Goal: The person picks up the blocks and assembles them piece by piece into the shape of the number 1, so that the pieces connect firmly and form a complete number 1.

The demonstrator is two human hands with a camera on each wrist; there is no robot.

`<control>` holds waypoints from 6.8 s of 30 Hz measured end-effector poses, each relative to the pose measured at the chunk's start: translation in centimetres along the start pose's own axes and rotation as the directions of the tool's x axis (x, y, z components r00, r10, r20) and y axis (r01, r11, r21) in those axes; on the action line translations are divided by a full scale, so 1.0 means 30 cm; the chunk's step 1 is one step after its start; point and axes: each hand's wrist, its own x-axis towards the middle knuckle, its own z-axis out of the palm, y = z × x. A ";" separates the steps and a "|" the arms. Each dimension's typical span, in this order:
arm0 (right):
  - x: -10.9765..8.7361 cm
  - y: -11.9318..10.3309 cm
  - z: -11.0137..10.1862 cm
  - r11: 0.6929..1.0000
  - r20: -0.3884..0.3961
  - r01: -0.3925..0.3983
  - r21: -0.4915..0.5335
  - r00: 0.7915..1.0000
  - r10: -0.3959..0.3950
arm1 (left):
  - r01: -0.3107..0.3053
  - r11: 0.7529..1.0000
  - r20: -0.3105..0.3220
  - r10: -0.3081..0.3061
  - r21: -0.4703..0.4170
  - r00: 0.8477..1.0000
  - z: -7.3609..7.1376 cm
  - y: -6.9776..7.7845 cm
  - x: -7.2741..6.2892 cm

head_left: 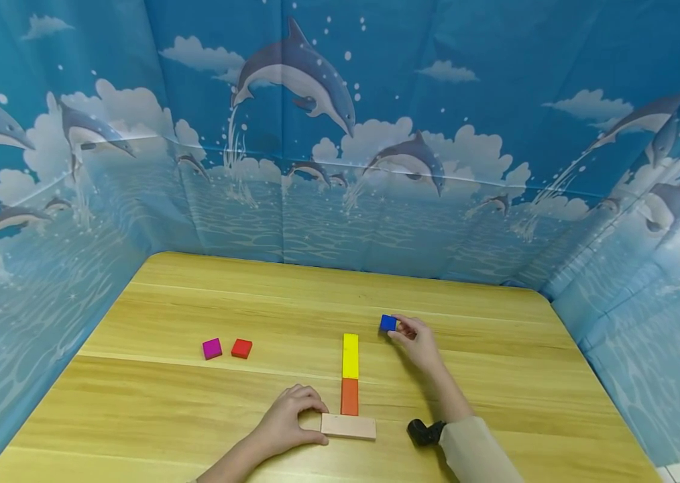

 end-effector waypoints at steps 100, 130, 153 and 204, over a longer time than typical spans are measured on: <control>0.137 0.001 0.118 0.964 0.505 0.263 -0.043 0.838 -0.207 | -0.090 0.964 -0.191 0.042 -0.252 0.981 -0.069 0.049 0.010; 0.132 -0.007 0.117 0.967 0.499 0.250 -0.057 0.846 -0.189 | 0.314 0.943 -0.538 -0.207 0.113 0.817 -0.438 -0.278 -0.119; 0.136 0.001 0.121 0.972 0.493 0.229 -0.050 0.852 -0.176 | 0.393 0.901 -0.455 -0.275 0.186 0.847 -0.460 -0.330 -0.154; 0.136 0.013 0.121 0.966 0.491 0.255 -0.047 0.848 -0.200 | 0.334 0.923 -0.586 -0.166 0.190 0.793 -0.432 -0.309 -0.107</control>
